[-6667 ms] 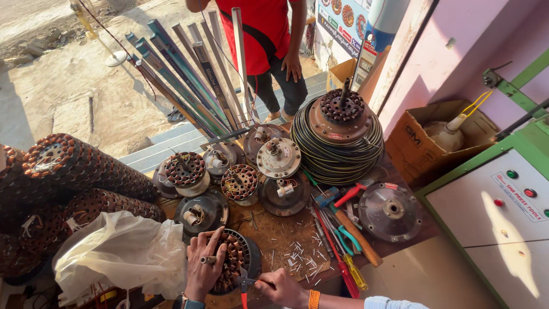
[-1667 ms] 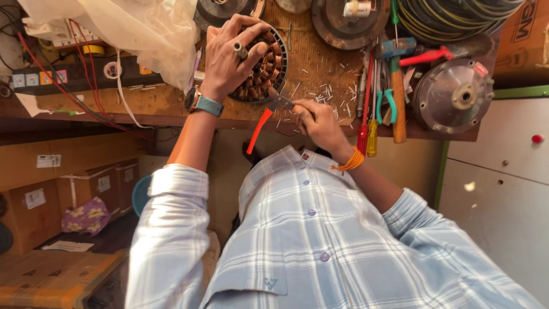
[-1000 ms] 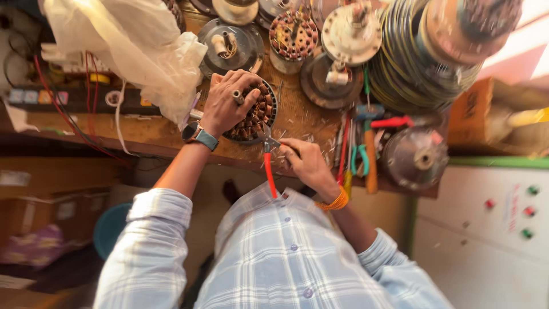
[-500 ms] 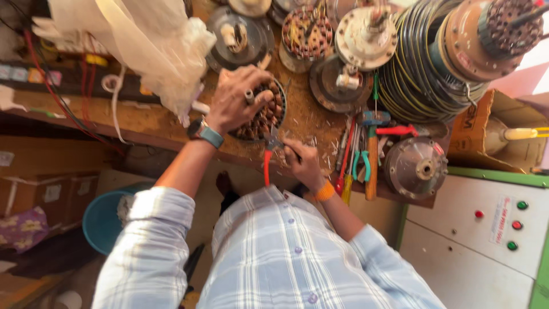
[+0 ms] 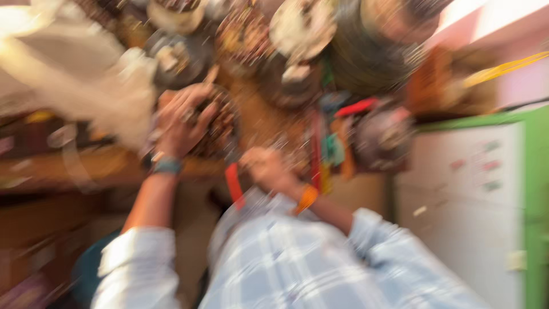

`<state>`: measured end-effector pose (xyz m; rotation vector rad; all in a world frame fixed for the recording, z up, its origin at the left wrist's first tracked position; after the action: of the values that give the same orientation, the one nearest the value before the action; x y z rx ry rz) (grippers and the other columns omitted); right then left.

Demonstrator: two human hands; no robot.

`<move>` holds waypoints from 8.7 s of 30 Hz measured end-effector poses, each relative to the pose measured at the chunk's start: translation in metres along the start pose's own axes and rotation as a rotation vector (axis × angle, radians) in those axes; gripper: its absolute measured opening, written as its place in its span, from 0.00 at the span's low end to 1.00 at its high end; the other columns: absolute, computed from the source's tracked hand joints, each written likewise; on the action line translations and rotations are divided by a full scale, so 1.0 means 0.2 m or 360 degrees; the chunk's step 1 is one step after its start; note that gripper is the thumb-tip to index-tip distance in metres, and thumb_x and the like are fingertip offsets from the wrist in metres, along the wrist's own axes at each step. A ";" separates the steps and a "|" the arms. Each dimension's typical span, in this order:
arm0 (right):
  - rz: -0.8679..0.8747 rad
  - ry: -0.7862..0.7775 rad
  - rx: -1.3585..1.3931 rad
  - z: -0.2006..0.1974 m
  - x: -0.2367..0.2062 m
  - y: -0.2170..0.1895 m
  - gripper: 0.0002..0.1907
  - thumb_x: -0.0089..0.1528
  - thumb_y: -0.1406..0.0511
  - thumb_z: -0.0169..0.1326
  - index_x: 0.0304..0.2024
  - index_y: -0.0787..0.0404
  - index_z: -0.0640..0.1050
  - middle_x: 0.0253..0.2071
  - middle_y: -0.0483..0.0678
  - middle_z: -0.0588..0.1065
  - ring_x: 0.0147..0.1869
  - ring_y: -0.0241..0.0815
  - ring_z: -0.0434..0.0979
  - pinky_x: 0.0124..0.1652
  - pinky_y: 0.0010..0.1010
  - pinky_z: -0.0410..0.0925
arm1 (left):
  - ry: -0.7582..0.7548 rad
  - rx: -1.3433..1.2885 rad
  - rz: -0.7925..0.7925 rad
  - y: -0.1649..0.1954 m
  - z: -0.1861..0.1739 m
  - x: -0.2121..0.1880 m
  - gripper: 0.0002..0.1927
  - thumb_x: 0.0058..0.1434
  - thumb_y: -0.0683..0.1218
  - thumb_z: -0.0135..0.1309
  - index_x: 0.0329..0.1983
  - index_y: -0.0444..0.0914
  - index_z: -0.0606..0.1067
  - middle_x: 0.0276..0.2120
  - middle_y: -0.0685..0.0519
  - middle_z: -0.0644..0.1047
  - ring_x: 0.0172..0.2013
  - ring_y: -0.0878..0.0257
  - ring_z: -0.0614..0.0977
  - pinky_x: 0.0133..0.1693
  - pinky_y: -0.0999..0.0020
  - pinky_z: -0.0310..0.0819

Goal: The person uses red-handled pliers to trim small protruding wire ends from a circular motor stator assembly. The person rotates the stator to access different slots and continues cutting wire ends throughout the clip.

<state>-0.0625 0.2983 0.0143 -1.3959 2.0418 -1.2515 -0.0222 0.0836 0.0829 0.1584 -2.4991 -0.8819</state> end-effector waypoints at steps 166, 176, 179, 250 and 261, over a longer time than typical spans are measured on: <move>0.1565 0.0608 0.2535 -0.05 -0.58 0.44 0.10 0.64 0.65 0.53 0.48 0.57 0.73 0.32 0.46 0.72 0.31 0.37 0.70 0.33 0.32 0.67 | 0.0474 0.0556 -0.0636 0.43 0.03 -0.53 0.13 0.61 0.46 0.59 0.48 0.40 0.79 0.50 0.49 0.82 0.54 0.51 0.82 0.50 0.59 0.78; 0.1334 0.0266 0.1368 -0.18 -0.53 0.38 0.14 0.65 0.62 0.51 0.52 0.58 0.75 0.41 0.38 0.74 0.43 0.29 0.72 0.42 0.27 0.69 | 0.0881 -0.0235 -0.1307 0.21 -0.04 -0.72 0.11 0.67 0.47 0.54 0.49 0.44 0.81 0.48 0.54 0.84 0.39 0.61 0.85 0.35 0.67 0.78; 0.1131 -0.0004 0.1242 -0.21 -0.48 0.26 0.17 0.69 0.57 0.50 0.51 0.62 0.78 0.33 0.38 0.66 0.34 0.29 0.63 0.34 0.22 0.61 | 0.1137 -0.0505 -0.1297 0.11 -0.09 -0.78 0.13 0.69 0.48 0.53 0.55 0.42 0.76 0.52 0.52 0.79 0.47 0.63 0.82 0.37 0.68 0.77; 0.1231 -0.0113 0.1382 0.00 -0.34 0.00 0.21 0.70 0.61 0.51 0.63 0.63 0.76 0.24 0.35 0.63 0.21 0.23 0.53 0.19 0.17 0.48 | 0.0481 -0.0114 -0.0579 0.28 -0.19 -0.60 0.14 0.70 0.47 0.61 0.55 0.38 0.76 0.47 0.47 0.78 0.49 0.54 0.78 0.52 0.57 0.72; 0.1369 -0.0143 0.1362 -0.02 -0.30 -0.08 0.22 0.69 0.59 0.50 0.63 0.61 0.75 0.24 0.36 0.62 0.20 0.23 0.52 0.18 0.18 0.48 | -0.0079 0.0263 -0.0143 0.03 -0.09 -0.25 0.37 0.59 0.61 0.66 0.68 0.42 0.72 0.66 0.47 0.69 0.67 0.46 0.66 0.65 0.50 0.60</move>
<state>-0.0295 0.3517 0.0196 -0.1383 1.4334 -1.3203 0.0298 0.0916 0.0780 0.3092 -2.6283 -0.7208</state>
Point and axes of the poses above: each hand's wrist, its own x-axis towards the middle knuckle, its own z-axis out of the palm, y = z × x, the point moved 5 cm from there along x, towards the middle knuckle
